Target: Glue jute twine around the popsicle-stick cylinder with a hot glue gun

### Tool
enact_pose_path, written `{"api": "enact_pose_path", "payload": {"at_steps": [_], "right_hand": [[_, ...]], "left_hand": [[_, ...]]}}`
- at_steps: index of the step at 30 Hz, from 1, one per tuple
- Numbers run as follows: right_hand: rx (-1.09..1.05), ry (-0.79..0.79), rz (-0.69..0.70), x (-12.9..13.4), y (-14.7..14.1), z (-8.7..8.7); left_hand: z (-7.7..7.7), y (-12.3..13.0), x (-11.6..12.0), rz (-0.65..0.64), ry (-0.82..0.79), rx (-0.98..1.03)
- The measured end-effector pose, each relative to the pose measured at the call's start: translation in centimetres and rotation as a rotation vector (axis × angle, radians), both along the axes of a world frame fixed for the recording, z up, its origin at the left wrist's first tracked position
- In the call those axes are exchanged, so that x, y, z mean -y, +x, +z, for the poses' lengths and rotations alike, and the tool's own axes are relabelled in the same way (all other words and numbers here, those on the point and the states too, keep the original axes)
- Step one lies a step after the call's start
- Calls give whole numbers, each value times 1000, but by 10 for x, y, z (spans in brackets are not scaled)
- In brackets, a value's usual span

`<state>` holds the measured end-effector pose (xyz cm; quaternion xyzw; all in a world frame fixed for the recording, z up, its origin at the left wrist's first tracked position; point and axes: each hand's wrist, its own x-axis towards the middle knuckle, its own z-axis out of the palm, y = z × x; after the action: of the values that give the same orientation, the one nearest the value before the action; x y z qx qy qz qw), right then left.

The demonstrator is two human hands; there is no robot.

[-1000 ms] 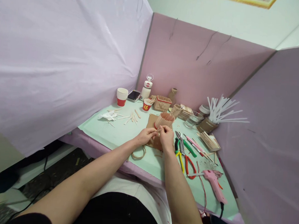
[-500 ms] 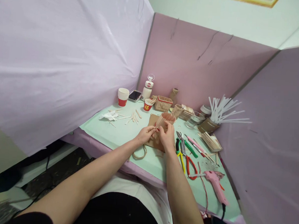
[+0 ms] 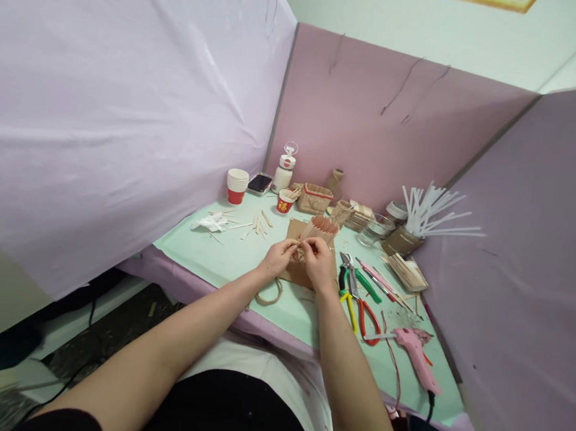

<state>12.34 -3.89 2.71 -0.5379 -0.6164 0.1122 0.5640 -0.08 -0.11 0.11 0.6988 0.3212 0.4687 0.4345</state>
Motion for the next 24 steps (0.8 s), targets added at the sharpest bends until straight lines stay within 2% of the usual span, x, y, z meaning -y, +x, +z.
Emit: {"api": "enact_pose_path", "payload": {"at_steps": [3, 6, 9, 12, 15, 20, 24], "right_hand": [[-170, -76, 20, 0, 0, 2], [-281, -115, 52, -2, 1, 2], [-304, -128, 69, -2, 1, 1], [-283, -135, 69, -1, 0, 2], [-251, -129, 72, -1, -1, 2], [-183, -105, 109, -3, 0, 0], [-180, -94, 120, -3, 1, -1]], "left_hand": [[2, 1, 1, -43, -54, 75], [3, 2, 1, -131, -203, 176], [2, 3, 1, -233, -353, 253], [2, 3, 0, -289, -383, 291], [3, 3, 0, -284, -384, 323], [6, 0, 1, -202, -399, 387], [9, 1, 2, -227, -460, 436]]}}
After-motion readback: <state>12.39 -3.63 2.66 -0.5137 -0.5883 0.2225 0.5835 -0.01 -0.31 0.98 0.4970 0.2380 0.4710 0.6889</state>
